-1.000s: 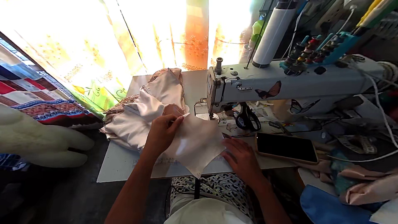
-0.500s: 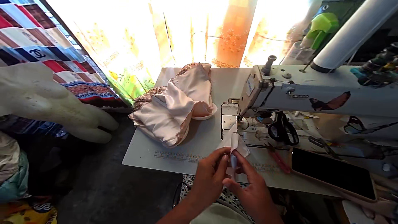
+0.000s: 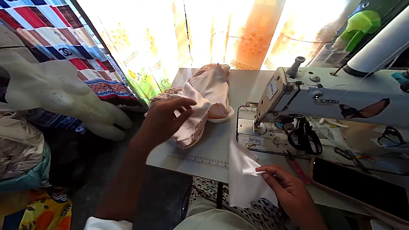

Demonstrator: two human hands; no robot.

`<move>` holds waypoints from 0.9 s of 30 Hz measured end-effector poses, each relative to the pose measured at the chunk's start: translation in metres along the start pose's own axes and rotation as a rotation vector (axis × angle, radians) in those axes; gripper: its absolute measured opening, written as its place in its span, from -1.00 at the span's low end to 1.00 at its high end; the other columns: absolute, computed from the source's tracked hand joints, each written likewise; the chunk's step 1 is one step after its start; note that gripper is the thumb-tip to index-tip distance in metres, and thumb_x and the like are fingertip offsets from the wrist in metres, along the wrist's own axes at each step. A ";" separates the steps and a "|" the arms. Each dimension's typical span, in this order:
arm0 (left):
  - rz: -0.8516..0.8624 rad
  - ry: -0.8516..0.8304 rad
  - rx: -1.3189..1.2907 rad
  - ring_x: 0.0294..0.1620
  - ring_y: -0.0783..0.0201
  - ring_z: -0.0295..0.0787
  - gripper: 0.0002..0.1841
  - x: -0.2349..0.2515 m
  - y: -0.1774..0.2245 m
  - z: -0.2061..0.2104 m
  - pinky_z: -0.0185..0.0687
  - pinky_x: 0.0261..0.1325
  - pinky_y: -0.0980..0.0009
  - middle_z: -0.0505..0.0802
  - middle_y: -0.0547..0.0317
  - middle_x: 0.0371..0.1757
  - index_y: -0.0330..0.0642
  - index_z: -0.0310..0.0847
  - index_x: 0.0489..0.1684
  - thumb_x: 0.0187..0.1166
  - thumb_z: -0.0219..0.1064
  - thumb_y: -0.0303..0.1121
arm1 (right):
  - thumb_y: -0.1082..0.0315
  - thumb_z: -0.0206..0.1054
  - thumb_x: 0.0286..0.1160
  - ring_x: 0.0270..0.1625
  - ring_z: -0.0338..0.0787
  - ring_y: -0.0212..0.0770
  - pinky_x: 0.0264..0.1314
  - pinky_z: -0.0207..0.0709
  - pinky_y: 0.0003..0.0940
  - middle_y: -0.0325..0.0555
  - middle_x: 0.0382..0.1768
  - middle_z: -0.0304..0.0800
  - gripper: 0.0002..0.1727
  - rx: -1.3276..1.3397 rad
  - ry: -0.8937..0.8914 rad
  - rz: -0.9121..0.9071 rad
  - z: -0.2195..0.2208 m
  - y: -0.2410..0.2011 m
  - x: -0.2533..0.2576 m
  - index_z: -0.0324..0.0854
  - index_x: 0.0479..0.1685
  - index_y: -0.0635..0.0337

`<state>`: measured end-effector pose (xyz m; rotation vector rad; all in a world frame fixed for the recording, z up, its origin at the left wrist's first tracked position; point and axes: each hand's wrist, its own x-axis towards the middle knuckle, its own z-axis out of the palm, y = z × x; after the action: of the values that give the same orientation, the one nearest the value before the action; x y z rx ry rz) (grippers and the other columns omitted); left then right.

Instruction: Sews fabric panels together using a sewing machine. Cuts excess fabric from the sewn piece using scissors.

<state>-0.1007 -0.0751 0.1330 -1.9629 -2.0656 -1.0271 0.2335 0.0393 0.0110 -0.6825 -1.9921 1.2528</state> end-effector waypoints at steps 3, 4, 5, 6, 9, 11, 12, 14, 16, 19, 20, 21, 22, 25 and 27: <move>0.159 -0.269 0.140 0.53 -0.26 0.55 -0.57 0.029 -0.017 -0.003 0.48 0.42 -0.28 0.55 -0.20 0.62 0.07 0.72 0.42 0.56 0.38 -0.44 | 0.33 0.19 0.64 0.21 0.73 -0.51 0.24 0.63 -0.65 -0.16 0.12 0.79 -0.74 0.030 -0.019 -0.049 -0.001 -0.003 0.007 0.80 -0.07 0.20; 0.211 -0.349 0.178 0.64 -0.33 0.40 -0.52 0.037 -0.021 0.002 0.35 0.49 -0.35 0.42 -0.22 0.72 0.17 0.71 0.45 0.53 0.39 -0.45 | 0.39 0.16 0.65 0.25 0.74 -0.48 0.30 0.62 -0.62 -0.16 0.14 0.81 -0.74 0.089 -0.029 -0.075 0.002 -0.008 0.011 0.80 -0.06 0.19; 0.261 -0.425 0.212 0.73 -0.34 0.27 -0.49 0.044 -0.024 0.008 0.24 0.57 -0.37 0.34 -0.22 0.78 0.23 0.71 0.46 0.51 0.40 -0.45 | 0.45 0.12 0.64 0.23 0.75 -0.49 0.31 0.63 -0.61 -0.22 0.10 0.83 -0.72 0.158 -0.052 -0.112 0.007 -0.013 0.015 0.80 -0.07 0.16; 0.307 -0.488 0.234 0.78 -0.34 0.20 -0.50 0.051 -0.027 0.014 0.17 0.62 -0.37 0.31 -0.22 0.80 0.24 0.74 0.42 0.49 0.43 -0.44 | 0.49 0.08 0.64 0.16 0.77 -0.52 0.27 0.64 -0.61 -0.29 0.03 0.86 -0.69 0.230 -0.094 -0.147 0.013 -0.018 0.018 0.80 -0.08 0.13; 0.338 -0.701 0.298 0.84 -0.25 0.07 -0.63 0.073 -0.018 0.023 0.07 0.70 -0.27 0.25 -0.16 0.84 0.12 0.84 0.25 0.48 0.49 -0.42 | 0.44 0.12 0.70 -0.18 0.74 -0.65 -0.07 0.65 -0.72 -0.38 -0.19 0.82 -0.74 0.385 -0.306 -0.148 0.038 -0.037 0.024 0.74 0.06 0.18; 0.342 -0.794 0.360 0.86 -0.17 0.05 -0.72 0.085 -0.013 0.027 0.03 0.73 -0.18 0.28 -0.06 0.84 0.04 0.87 0.15 0.51 0.49 -0.38 | 0.25 0.23 0.72 -0.54 0.53 -0.61 -0.45 0.45 -0.69 -0.34 -0.51 0.66 -0.69 0.256 -0.388 -0.145 0.059 -0.048 0.025 0.70 0.23 0.21; 0.342 -0.820 0.372 0.87 -0.13 0.05 -0.78 0.090 -0.011 0.029 0.03 0.74 -0.16 0.32 -0.01 0.83 -0.01 0.89 0.06 0.51 0.49 -0.37 | 0.16 0.26 0.72 -0.64 0.44 -0.49 -0.57 0.39 -0.58 -0.29 -0.62 0.57 -0.59 0.127 -0.405 -0.182 0.069 -0.052 0.027 0.65 0.37 0.20; 0.359 -0.855 0.367 0.86 -0.09 0.08 -0.86 0.096 -0.010 0.033 0.03 0.72 -0.15 0.42 0.06 0.78 -0.05 0.90 -0.07 0.51 0.50 -0.34 | 0.04 0.26 0.69 -0.67 0.51 -0.22 -0.60 0.45 -0.27 -0.16 -0.66 0.57 -0.43 -0.146 -0.392 -0.266 0.089 -0.060 0.035 0.55 0.58 0.14; 0.379 -0.886 0.347 0.86 -0.07 0.08 -0.87 0.100 -0.011 0.036 0.01 0.72 -0.17 0.49 0.12 0.74 -0.06 0.89 -0.10 0.53 0.49 -0.31 | -0.01 0.24 0.70 -0.49 0.75 0.00 -0.45 0.61 -0.03 0.00 -0.44 0.78 -0.38 -0.304 -0.396 -0.266 0.108 -0.068 0.049 0.49 0.66 0.09; 0.420 -0.894 0.302 0.84 -0.02 0.15 -0.87 0.103 -0.013 0.037 -0.01 0.74 -0.16 0.62 0.23 0.64 -0.07 0.90 -0.09 0.56 0.45 -0.33 | -0.07 0.16 0.74 -0.25 0.87 0.09 -0.31 0.67 0.01 0.15 0.03 0.84 -0.40 -0.442 -0.348 -0.201 0.131 -0.079 0.072 0.56 0.59 0.10; 0.426 -0.884 0.280 0.83 -0.01 0.19 -0.87 0.104 -0.014 0.035 -0.02 0.75 -0.15 0.66 0.26 0.60 -0.08 0.90 -0.11 0.56 0.43 -0.36 | -0.09 0.15 0.74 -0.24 0.87 0.08 -0.32 0.67 -0.02 0.15 0.07 0.82 -0.42 -0.461 -0.302 -0.187 0.137 -0.080 0.078 0.63 0.48 0.14; 0.428 -0.863 0.262 0.82 0.01 0.23 -0.88 0.103 -0.017 0.032 -0.02 0.76 -0.15 0.70 0.29 0.56 -0.07 0.90 -0.14 0.57 0.41 -0.36 | -0.09 0.18 0.72 -0.25 0.87 0.06 -0.34 0.67 -0.05 0.15 0.04 0.82 -0.45 -0.456 -0.239 -0.184 0.142 -0.079 0.083 0.71 0.32 0.18; 0.429 -0.834 0.242 0.80 0.02 0.27 -0.88 0.102 -0.021 0.028 0.00 0.76 -0.16 0.73 0.31 0.53 -0.06 0.89 -0.18 0.58 0.40 -0.35 | -0.09 0.21 0.70 -0.25 0.86 0.04 -0.34 0.66 -0.07 0.13 -0.01 0.83 -0.47 -0.437 -0.181 -0.176 0.146 -0.076 0.088 0.76 0.16 0.22; 0.432 -0.682 0.201 0.72 -0.03 0.41 -0.91 0.091 -0.042 0.015 0.09 0.72 -0.24 0.83 0.29 0.38 -0.03 0.87 -0.24 0.53 0.41 -0.35 | 0.01 0.36 0.60 -0.24 0.87 0.00 -0.30 0.67 -0.06 0.07 -0.18 0.85 -0.56 -0.336 -0.024 -0.168 0.151 -0.063 0.102 0.80 -0.14 0.28; 0.439 -0.564 0.197 0.62 -0.10 0.53 -0.89 0.080 -0.052 0.007 0.14 0.66 -0.33 0.91 0.21 0.18 -0.06 0.85 -0.21 0.53 0.38 -0.36 | 0.09 0.46 0.53 -0.20 0.86 0.00 -0.18 0.67 -0.03 0.06 -0.24 0.86 -0.63 -0.235 0.005 -0.115 0.151 -0.059 0.113 0.80 -0.22 0.31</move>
<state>-0.1584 -0.0007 0.1491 -2.6303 -1.7093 -0.1870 0.0414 0.0135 0.0482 -0.6708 -2.1630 0.9580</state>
